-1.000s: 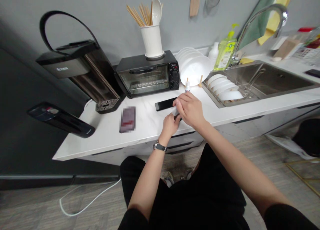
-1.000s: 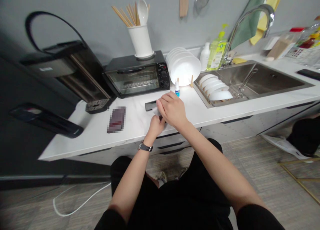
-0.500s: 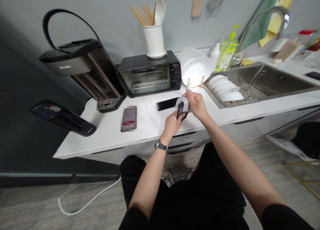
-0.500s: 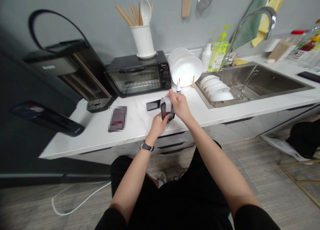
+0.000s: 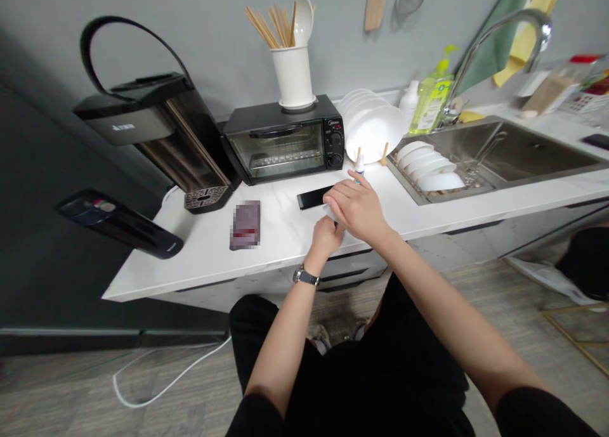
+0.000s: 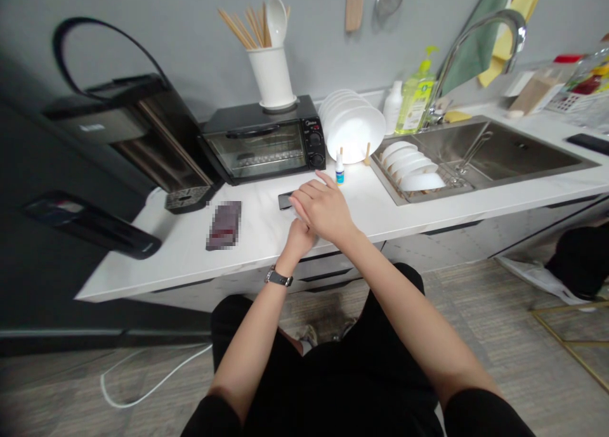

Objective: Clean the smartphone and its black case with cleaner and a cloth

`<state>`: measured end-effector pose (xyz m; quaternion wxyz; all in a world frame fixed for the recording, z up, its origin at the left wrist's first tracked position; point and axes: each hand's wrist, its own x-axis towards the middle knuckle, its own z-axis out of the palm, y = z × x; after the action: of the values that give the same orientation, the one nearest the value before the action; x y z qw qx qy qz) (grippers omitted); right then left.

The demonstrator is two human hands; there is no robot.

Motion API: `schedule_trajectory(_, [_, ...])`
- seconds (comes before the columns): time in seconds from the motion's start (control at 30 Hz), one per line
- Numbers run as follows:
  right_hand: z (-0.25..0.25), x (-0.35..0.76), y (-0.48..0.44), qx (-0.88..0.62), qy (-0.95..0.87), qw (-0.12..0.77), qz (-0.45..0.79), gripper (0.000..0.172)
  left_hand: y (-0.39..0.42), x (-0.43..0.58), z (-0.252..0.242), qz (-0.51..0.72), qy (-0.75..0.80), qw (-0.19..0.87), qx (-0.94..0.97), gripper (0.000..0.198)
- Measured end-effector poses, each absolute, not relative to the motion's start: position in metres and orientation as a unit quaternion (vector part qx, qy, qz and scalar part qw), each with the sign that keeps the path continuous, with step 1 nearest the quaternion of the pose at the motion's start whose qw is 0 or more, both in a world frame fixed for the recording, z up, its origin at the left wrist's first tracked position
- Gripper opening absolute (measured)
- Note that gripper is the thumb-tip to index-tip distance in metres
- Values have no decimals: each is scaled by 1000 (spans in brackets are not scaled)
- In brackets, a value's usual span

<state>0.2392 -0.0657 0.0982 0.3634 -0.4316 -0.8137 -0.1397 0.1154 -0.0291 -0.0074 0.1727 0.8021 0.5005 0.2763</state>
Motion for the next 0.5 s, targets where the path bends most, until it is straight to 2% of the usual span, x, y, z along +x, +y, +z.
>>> schedule_trajectory(0.07, [98, 246, -61, -424, -817, 370, -128, 47, -29, 116, -6, 298, 486, 173, 803, 22])
schedule_trajectory(0.17, [95, 256, -55, -434, -783, 440, -69, 54, -31, 117, -4, 338, 454, 176, 805, 20])
schedule_trajectory(0.33, [82, 268, -43, -462, -661, 574, 143, 68, -34, 117, -1, 367, 434, 205, 797, 24])
schedule_trajectory(0.43, [80, 272, -38, -471, -616, 582, 246, 77, -35, 116, 0, 374, 431, 213, 793, 27])
schedule_trajectory(0.5, [82, 271, -39, -488, -612, 572, 247, 80, -36, 116, 0, 376, 434, 215, 790, 28])
